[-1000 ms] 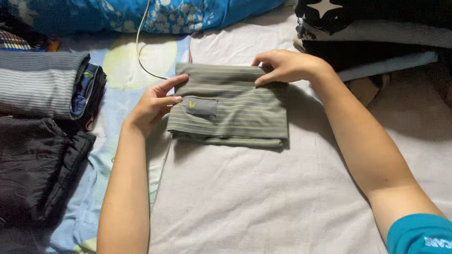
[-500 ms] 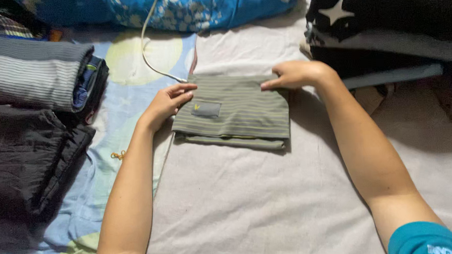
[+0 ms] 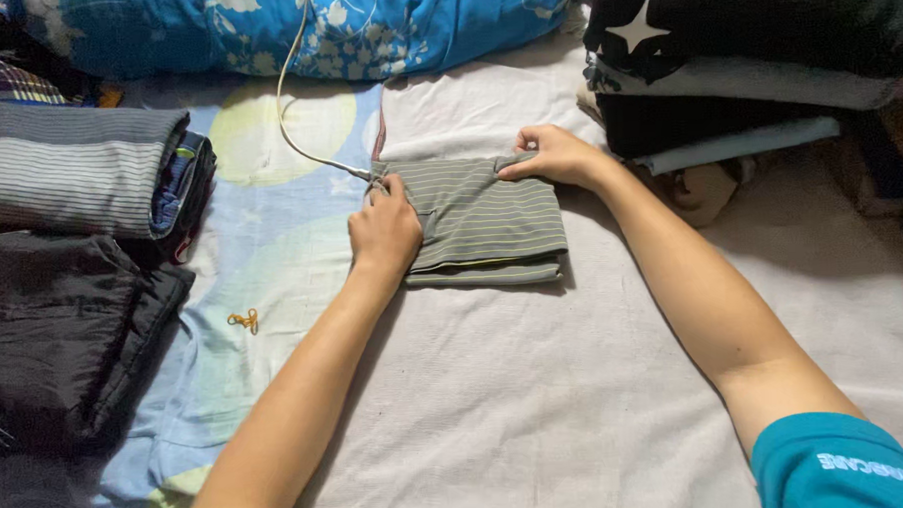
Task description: The person picks up a shirt, spreads it out on the bed, aligns the sleeves, and folds it into a compact rectangle before placing it onto a stack.
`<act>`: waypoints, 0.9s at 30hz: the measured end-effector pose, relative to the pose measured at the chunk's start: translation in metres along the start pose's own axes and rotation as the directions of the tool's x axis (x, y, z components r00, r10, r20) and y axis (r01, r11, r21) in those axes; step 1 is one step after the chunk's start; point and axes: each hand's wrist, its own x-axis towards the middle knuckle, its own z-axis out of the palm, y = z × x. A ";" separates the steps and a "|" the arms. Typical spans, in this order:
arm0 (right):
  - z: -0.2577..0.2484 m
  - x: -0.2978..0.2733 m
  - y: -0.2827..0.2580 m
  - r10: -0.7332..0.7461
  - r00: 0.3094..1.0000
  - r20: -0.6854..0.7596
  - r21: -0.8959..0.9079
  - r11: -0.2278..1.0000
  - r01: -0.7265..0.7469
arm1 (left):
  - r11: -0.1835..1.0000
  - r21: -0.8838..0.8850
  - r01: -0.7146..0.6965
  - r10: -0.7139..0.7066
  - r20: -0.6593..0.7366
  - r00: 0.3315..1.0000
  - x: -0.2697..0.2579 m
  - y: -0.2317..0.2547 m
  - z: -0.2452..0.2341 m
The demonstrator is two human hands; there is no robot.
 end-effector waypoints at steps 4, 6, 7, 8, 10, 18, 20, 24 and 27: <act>0.012 -0.014 0.010 -0.062 0.981 -0.184 0.106 0.991 0.082 | 0.989 -0.146 0.040 -0.029 0.074 0.997 -0.009 -0.014 -0.025; 0.021 -0.029 0.004 -0.076 0.958 -0.277 0.043 0.995 0.091 | 0.951 -0.305 -0.055 0.046 -0.035 0.998 -0.019 -0.021 -0.038; 0.024 -0.041 0.002 -0.008 0.944 -0.330 0.239 0.967 0.091 | 0.951 -0.303 -0.057 0.049 -0.035 0.998 -0.027 -0.025 -0.043; 0.026 -0.054 -0.002 0.070 0.925 -0.373 0.422 0.901 0.102 | 0.903 -0.410 -0.127 0.098 -0.089 0.991 -0.036 -0.030 -0.047; 0.036 -0.090 -0.013 0.325 0.908 -0.264 0.814 0.580 0.029 | 0.836 -0.509 -0.206 0.150 -0.150 0.977 -0.042 -0.035 -0.050; 0.053 -0.154 -0.062 0.074 0.982 -0.176 0.580 0.814 0.042 | 0.871 -0.483 -0.095 0.158 0.092 0.983 -0.021 -0.043 -0.051; 0.049 -0.149 -0.064 0.044 0.988 -0.150 0.468 0.883 0.032 | 0.887 -0.462 -0.018 0.133 0.217 0.967 -0.013 -0.044 -0.058; 0.044 -0.148 -0.070 0.085 0.995 -0.058 0.575 0.817 -0.036 | 0.945 -0.325 0.030 0.077 0.312 0.947 -0.020 -0.035 -0.067; 0.023 -0.152 -0.078 0.147 0.989 0.000 0.535 0.836 -0.125 | 0.952 -0.305 -0.004 0.097 0.292 0.951 -0.022 -0.028 -0.087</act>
